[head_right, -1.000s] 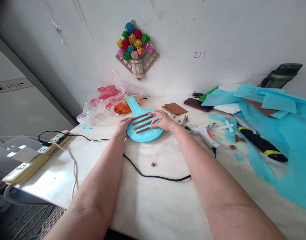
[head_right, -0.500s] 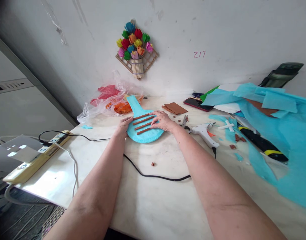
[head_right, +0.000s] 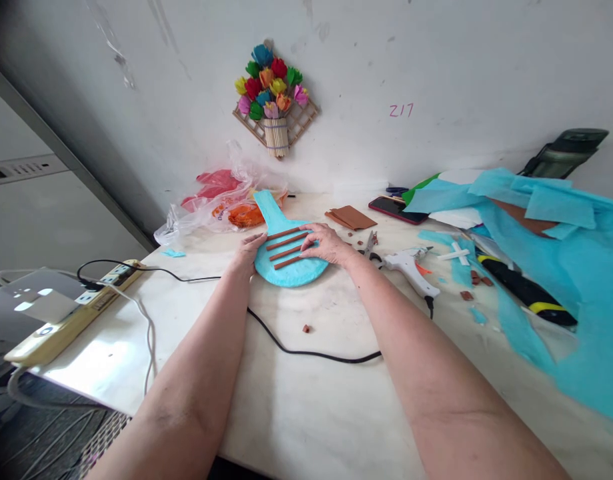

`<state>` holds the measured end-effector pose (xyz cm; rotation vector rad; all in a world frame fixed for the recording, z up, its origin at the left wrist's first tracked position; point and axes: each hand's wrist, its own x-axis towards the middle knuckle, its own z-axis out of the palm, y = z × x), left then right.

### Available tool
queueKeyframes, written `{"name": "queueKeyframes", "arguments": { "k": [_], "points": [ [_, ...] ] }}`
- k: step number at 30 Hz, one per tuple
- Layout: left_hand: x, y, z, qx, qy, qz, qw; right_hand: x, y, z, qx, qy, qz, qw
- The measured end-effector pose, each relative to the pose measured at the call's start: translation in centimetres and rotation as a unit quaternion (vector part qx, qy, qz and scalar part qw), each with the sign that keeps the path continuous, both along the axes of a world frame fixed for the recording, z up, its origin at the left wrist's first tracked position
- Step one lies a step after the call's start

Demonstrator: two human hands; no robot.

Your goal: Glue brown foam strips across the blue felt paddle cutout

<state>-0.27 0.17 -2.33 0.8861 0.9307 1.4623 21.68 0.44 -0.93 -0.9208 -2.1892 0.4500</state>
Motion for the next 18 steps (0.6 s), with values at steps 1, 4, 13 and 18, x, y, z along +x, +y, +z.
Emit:
{"name": "queueKeyframes", "arguments": {
  "k": [1,4,13,18],
  "points": [
    [0.0,0.1,0.0,-0.002,0.0,0.004,1.0,0.0,-0.1,0.1,-0.001,0.002,0.001,1.0],
    [-0.1,0.2,-0.1,-0.006,-0.001,0.004,1.0,-0.1,-0.3,0.3,0.001,0.005,0.002,1.0],
    [-0.1,0.2,-0.1,-0.008,-0.005,-0.001,1.0,0.0,-0.8,0.9,-0.015,0.029,0.001,0.999],
    [-0.1,0.2,0.0,-0.014,-0.004,-0.001,1.0,0.3,-1.0,1.2,-0.014,0.034,0.004,0.999]
  ]
}}
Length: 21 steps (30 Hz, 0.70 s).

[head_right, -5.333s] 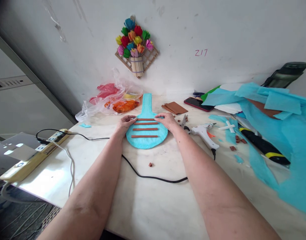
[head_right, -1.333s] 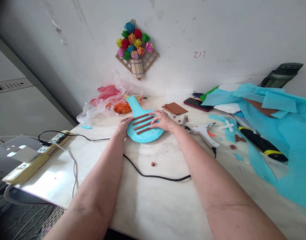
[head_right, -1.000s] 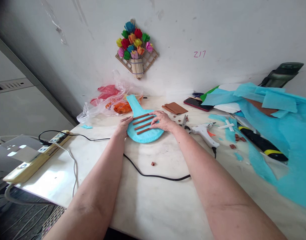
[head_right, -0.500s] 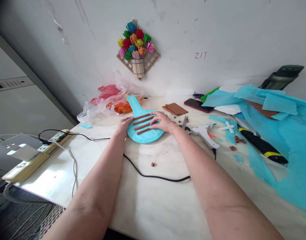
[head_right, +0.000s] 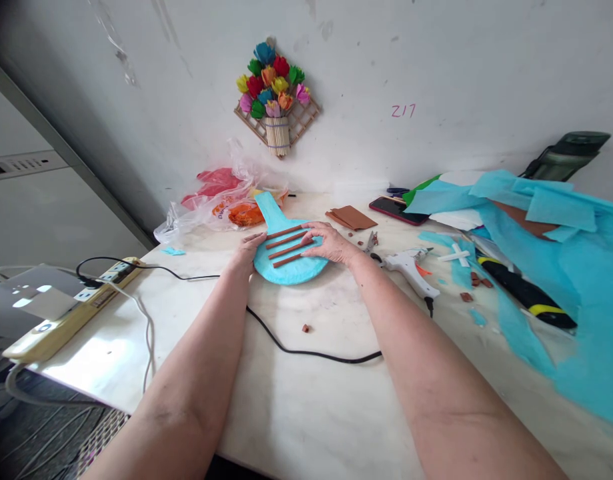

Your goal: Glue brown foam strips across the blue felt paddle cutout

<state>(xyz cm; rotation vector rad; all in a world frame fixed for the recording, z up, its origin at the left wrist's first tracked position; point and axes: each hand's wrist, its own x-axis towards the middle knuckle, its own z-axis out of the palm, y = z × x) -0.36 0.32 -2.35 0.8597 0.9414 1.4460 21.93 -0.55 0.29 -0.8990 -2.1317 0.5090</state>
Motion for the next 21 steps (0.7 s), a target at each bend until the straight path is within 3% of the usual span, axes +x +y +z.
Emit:
{"name": "queueKeyframes", "arguments": {
  "k": [5,12,21],
  "points": [
    [0.0,-0.1,0.1,-0.002,0.002,0.001,1.0,0.2,-0.4,0.5,-0.032,0.033,-0.011,0.999],
    [0.1,-0.4,0.5,-0.016,0.013,0.008,1.0,0.6,1.1,-0.8,-0.129,0.164,-0.126,0.97],
    [-0.3,-0.9,0.9,-0.024,0.033,-0.058,0.998,0.8,2.2,-1.8,-0.219,0.184,-0.179,0.941]
  ]
}}
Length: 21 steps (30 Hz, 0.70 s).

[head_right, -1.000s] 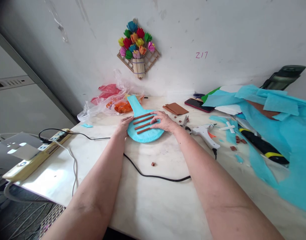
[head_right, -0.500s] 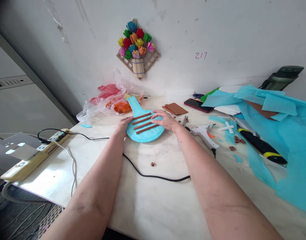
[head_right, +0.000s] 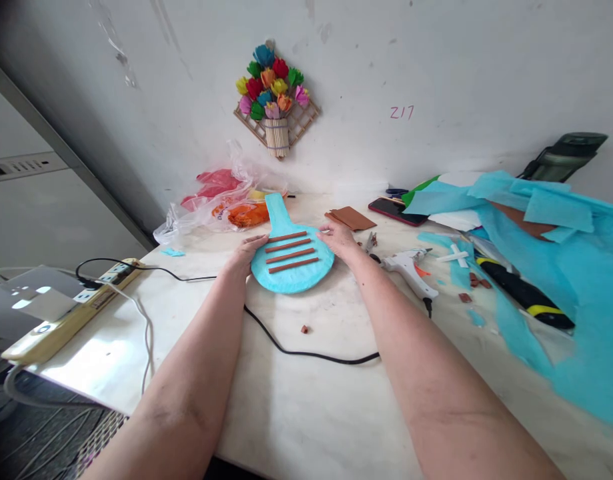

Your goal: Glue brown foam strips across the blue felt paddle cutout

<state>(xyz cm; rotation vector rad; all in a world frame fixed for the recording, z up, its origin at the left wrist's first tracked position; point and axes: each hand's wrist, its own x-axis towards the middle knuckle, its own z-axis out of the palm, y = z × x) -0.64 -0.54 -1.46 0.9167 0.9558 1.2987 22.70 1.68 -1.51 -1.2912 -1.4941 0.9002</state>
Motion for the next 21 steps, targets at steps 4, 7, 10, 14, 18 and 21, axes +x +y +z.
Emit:
{"name": "queueKeyframes", "arguments": {
  "k": [4,7,10,14,18,21],
  "points": [
    [-0.2,-0.1,0.0,0.002,0.016,-0.031,0.999,0.0,0.0,0.0,-0.015,-0.041,-0.028,0.999],
    [-0.1,-0.1,-0.1,0.002,0.037,-0.045,0.998,0.0,-0.4,0.1,-0.021,-0.077,-0.044,0.996],
    [0.0,0.1,-0.3,0.013,0.067,-0.047,0.997,-0.2,-0.9,0.5,-0.036,-0.107,-0.047,0.992],
    [0.0,0.9,-1.0,0.045,0.151,-0.017,0.987,-0.5,-1.4,1.0,-0.062,-0.137,-0.049,0.987],
    [-0.3,1.7,-1.2,0.108,0.306,0.024,0.946,-0.5,-1.7,1.2,-0.053,-0.178,-0.057,0.981],
    [-0.4,1.7,-0.6,0.141,0.471,0.037,0.87,-0.4,-1.8,1.2,-0.043,-0.213,-0.06,0.974]
  ]
}}
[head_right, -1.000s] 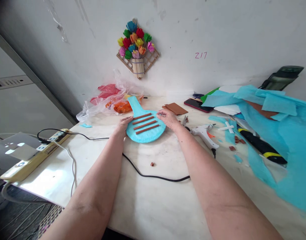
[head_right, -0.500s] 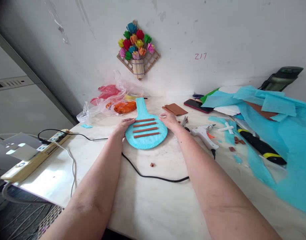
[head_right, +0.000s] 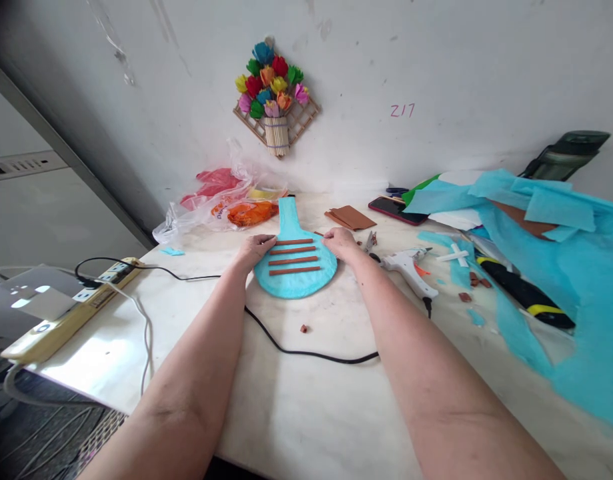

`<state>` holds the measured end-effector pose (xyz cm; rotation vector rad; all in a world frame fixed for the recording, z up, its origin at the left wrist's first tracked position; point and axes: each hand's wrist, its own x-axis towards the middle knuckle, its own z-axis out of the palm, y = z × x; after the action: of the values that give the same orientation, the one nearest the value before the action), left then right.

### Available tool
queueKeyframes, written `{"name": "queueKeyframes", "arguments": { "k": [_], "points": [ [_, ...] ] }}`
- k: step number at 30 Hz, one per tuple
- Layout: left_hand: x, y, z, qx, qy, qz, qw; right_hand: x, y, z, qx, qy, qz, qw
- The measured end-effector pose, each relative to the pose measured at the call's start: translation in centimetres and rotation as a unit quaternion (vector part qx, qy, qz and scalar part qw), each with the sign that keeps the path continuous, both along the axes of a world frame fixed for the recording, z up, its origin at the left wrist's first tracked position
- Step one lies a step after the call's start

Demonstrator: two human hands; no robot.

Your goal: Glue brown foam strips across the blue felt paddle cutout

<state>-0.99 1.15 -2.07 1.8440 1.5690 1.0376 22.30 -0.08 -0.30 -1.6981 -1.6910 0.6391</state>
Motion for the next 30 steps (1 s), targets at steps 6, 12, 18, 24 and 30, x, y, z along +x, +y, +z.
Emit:
{"name": "queueKeyframes", "arguments": {
  "k": [6,12,18,24,30],
  "points": [
    [0.4,-0.3,0.5,0.019,0.193,0.027,0.981,0.0,0.3,-0.1,0.006,-0.084,-0.006,0.996],
    [0.5,-0.1,0.1,0.002,0.24,0.039,0.97,0.2,1.0,-0.5,0.007,-0.157,0.008,0.988],
    [0.6,-0.4,0.3,-0.014,0.263,0.064,0.963,0.3,1.1,-0.8,0.024,-0.159,0.012,0.987],
    [0.7,-0.8,0.5,-0.017,0.223,0.07,0.972,0.5,0.9,-0.3,0.037,-0.151,0.007,0.988],
    [0.4,-0.4,0.2,-0.004,0.193,0.06,0.979,1.6,1.4,-0.2,0.097,-0.142,-0.061,0.983]
  ]
}}
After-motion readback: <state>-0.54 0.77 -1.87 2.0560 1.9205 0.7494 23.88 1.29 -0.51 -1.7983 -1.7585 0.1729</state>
